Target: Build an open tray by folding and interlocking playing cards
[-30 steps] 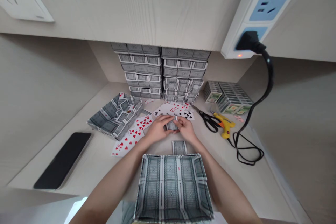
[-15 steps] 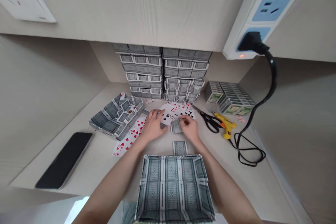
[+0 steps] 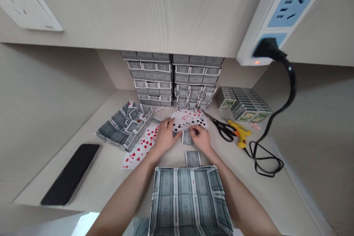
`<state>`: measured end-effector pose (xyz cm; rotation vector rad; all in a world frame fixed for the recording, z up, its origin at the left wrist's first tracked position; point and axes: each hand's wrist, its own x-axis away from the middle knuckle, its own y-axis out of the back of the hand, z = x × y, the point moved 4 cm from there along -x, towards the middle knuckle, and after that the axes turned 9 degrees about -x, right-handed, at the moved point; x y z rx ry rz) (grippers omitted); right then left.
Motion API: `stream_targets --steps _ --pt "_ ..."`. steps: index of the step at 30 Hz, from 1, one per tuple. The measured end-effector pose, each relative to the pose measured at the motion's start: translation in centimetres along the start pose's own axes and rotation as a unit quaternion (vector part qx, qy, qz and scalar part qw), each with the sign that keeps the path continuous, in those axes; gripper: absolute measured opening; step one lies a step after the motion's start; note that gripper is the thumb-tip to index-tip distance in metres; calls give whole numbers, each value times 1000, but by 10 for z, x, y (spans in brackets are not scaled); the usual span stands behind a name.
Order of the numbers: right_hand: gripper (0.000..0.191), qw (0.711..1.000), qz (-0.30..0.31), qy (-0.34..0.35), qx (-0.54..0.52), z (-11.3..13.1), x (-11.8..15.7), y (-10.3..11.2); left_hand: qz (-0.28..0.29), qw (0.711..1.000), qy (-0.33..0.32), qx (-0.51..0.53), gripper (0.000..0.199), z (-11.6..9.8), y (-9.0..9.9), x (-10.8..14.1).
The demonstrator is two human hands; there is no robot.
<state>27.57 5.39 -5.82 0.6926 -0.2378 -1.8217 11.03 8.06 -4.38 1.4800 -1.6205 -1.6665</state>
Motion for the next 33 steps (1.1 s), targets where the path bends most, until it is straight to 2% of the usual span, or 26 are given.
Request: stream_targets --steps 6,16,25,33 --pt "19 1000 18 12 13 3 2 0 -11 1000 26 -8 57 2 -3 1" --pt "19 999 40 22 29 5 4 -3 -16 999 37 23 53 1 9 3" --pt "19 997 57 32 48 10 3 -5 -30 998 5 48 55 -5 19 1" --pt "19 995 58 35 72 10 3 -7 -24 999 2 48 55 -2 17 0"
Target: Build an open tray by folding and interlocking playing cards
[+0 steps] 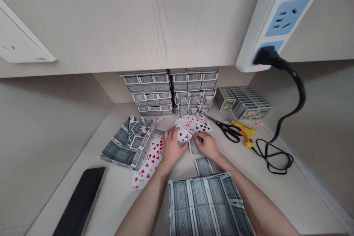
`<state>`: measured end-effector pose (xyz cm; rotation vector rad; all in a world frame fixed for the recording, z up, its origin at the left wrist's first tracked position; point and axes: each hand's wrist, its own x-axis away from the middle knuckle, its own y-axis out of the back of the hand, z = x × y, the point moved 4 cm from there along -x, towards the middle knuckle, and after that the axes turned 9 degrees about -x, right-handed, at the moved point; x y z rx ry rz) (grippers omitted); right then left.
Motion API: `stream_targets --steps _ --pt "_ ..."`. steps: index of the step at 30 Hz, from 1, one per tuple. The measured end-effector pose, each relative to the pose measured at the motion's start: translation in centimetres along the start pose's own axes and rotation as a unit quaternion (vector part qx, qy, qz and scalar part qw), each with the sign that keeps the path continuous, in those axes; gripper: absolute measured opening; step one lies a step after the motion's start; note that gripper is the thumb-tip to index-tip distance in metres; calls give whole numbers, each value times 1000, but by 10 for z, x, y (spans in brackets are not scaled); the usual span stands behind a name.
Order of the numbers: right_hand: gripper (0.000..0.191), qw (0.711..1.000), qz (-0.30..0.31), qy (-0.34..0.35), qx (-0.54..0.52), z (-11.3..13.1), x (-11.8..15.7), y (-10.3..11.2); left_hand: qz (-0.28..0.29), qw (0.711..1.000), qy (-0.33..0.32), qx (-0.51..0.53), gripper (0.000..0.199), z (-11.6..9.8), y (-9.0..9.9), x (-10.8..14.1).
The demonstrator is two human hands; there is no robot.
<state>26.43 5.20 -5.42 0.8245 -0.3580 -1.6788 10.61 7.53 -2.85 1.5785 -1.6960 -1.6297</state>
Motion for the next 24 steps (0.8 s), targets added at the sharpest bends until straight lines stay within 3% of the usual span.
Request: stream_targets --steps 18,24 --pt "20 1000 3 -7 -7 0 -1 0 -18 1000 -2 25 53 4 -1 -4" --pt "20 999 -25 -11 -26 -3 -1 1 -29 999 11 21 53 6 1 -4"
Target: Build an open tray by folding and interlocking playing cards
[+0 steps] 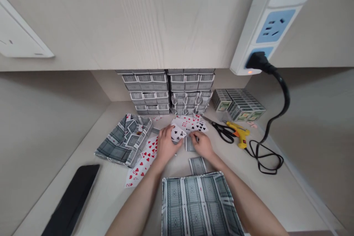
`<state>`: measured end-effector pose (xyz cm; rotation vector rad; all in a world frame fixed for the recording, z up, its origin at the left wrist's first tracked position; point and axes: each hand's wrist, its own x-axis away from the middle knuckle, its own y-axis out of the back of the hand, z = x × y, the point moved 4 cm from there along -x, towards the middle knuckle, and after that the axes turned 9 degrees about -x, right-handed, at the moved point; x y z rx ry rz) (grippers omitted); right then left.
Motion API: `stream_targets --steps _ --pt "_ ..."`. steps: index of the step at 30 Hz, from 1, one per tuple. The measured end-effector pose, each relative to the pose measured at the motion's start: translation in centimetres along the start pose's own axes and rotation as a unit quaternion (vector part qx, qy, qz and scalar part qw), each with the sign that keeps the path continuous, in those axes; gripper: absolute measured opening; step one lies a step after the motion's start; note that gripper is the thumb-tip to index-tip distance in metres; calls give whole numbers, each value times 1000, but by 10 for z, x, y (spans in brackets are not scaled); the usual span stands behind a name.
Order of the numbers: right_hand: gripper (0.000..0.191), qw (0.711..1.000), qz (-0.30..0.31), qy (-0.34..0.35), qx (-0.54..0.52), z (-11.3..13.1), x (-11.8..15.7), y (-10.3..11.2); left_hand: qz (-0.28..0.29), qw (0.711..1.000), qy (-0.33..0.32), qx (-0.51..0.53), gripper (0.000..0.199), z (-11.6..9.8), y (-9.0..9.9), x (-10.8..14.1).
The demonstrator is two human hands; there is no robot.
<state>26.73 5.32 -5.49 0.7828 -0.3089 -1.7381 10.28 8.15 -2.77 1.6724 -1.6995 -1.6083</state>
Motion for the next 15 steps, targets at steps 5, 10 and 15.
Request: stream_targets --steps 5,10,15 --pt "21 1000 -20 4 -18 -1 -1 2 -12 1000 13 16 52 0 1 0" --pt "19 999 -32 11 -31 -1 0 3 -7 999 -6 40 50 -6 5 0" --pt "22 995 -98 8 -24 4 0 10 10 998 -45 47 48 -14 8 2"
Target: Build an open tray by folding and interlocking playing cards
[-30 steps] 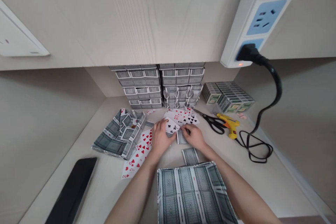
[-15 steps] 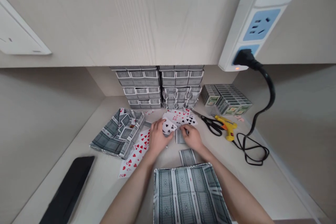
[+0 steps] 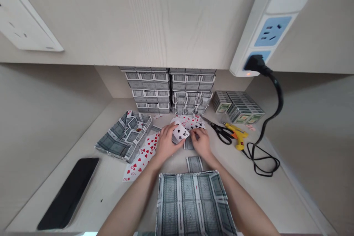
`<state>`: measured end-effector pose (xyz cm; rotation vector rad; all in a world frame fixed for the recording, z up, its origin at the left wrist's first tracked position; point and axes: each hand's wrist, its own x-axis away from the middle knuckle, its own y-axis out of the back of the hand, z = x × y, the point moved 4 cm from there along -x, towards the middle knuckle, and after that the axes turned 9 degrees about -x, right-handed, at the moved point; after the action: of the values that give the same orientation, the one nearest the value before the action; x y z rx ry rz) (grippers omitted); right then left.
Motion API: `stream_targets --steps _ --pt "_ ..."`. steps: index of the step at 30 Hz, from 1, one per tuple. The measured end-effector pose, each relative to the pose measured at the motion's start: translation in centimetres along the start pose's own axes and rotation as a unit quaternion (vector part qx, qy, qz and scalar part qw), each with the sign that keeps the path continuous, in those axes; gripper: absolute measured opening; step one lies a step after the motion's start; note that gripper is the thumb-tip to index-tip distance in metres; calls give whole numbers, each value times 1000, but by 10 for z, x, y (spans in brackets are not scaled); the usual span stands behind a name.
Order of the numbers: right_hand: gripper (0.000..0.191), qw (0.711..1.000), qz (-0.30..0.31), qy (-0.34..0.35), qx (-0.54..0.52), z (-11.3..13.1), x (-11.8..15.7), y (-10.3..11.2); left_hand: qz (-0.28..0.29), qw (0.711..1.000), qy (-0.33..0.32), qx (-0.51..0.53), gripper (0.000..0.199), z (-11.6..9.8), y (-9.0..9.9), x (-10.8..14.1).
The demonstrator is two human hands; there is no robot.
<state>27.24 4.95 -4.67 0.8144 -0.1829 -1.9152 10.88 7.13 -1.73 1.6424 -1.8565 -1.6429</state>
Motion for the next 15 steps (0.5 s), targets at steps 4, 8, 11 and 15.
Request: stream_targets --steps 4,8,11,15 --pt "37 997 14 -30 -72 2 0 -2 27 999 -33 -6 49 -6 0 1" --pt "39 983 68 -70 -153 -1 0 -7 60 996 -67 -10 49 -14 -1 2" --pt "34 973 93 -86 -192 -4 -1 -10 89 992 -88 -11 49 -20 -3 3" --pt "32 969 89 -98 -209 -12 -3 -12 106 990 -96 -10 53 -21 -8 3"
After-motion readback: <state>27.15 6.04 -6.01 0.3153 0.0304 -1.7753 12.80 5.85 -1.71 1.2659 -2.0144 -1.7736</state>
